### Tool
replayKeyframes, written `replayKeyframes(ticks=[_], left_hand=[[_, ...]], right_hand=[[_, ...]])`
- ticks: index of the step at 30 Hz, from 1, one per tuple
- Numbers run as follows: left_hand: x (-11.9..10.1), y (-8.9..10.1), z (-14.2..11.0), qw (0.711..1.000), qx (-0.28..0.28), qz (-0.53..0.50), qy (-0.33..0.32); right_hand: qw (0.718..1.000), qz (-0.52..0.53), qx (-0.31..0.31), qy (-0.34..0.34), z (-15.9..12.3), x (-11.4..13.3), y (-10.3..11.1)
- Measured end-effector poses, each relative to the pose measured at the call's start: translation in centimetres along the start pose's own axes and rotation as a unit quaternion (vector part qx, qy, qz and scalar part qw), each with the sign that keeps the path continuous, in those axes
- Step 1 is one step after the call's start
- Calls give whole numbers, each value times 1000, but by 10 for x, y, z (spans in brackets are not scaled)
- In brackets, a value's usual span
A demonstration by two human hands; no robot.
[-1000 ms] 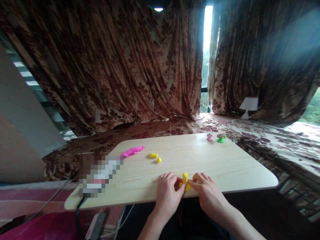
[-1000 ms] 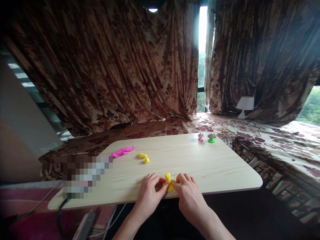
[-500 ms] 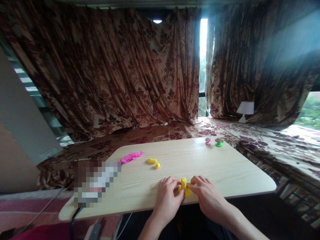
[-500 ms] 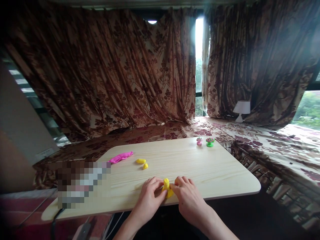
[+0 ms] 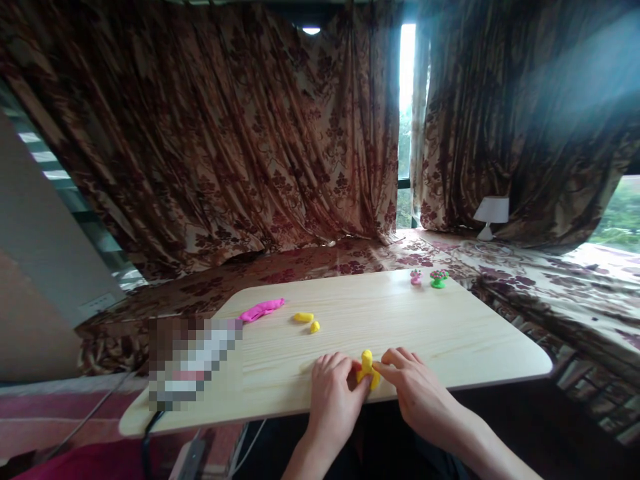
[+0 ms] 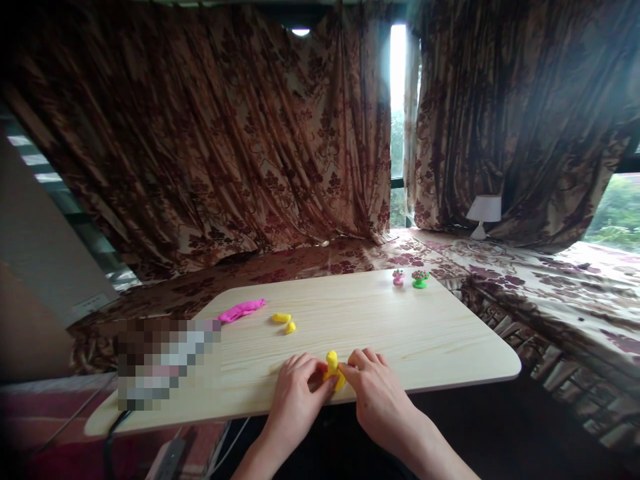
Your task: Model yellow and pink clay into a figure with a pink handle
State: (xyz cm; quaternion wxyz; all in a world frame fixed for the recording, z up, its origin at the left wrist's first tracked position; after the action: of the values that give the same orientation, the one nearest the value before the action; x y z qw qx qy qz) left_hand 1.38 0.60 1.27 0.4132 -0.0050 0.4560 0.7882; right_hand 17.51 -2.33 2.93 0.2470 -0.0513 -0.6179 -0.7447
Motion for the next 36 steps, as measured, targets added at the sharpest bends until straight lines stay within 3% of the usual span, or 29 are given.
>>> replayKeyframes(ticks=[9,13,16,19,23,26,29,32,36], left_hand=[[-3,-3,1,998,0,-53,25],[-1,-1,4,991,3,-121,52],[3,12,9,976,8,-202,83],[3,30,10,945,31,-306,111],[-8,51,3,902,51,-404,142],[-19,59,-2,884,46,-435,162],[-27,69,-3,906,-30,-386,170],[-37,78,-3,947,-114,-286,95],[-48,80,-6,961,-129,-244,16]], right_hand=[[999,-31,-16,-15,-2,10,-17],[1000,-8,-15,3,3,4,-7],[999,26,-36,6,4,-6,11],[993,100,-67,13,1,-3,23],[958,275,-70,43,-5,24,28],[938,338,-61,46,-6,42,29],[924,370,-91,31,-6,46,31],[909,399,-112,33,-7,44,33],[898,423,-111,42,-10,43,35]])
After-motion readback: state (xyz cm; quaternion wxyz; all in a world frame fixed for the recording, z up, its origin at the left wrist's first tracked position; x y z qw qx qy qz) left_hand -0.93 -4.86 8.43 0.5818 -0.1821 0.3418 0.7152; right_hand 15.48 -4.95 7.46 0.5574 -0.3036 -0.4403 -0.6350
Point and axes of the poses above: each hand's wrist, its own z-axis towards the middle knuckle, its own y-axis out of the back of the hand, x = y × z, the point moved 2 cm from there along z, towards the middle knuckle, and after that the axes turned 10 degrees about -y, right-handed, at the moved point
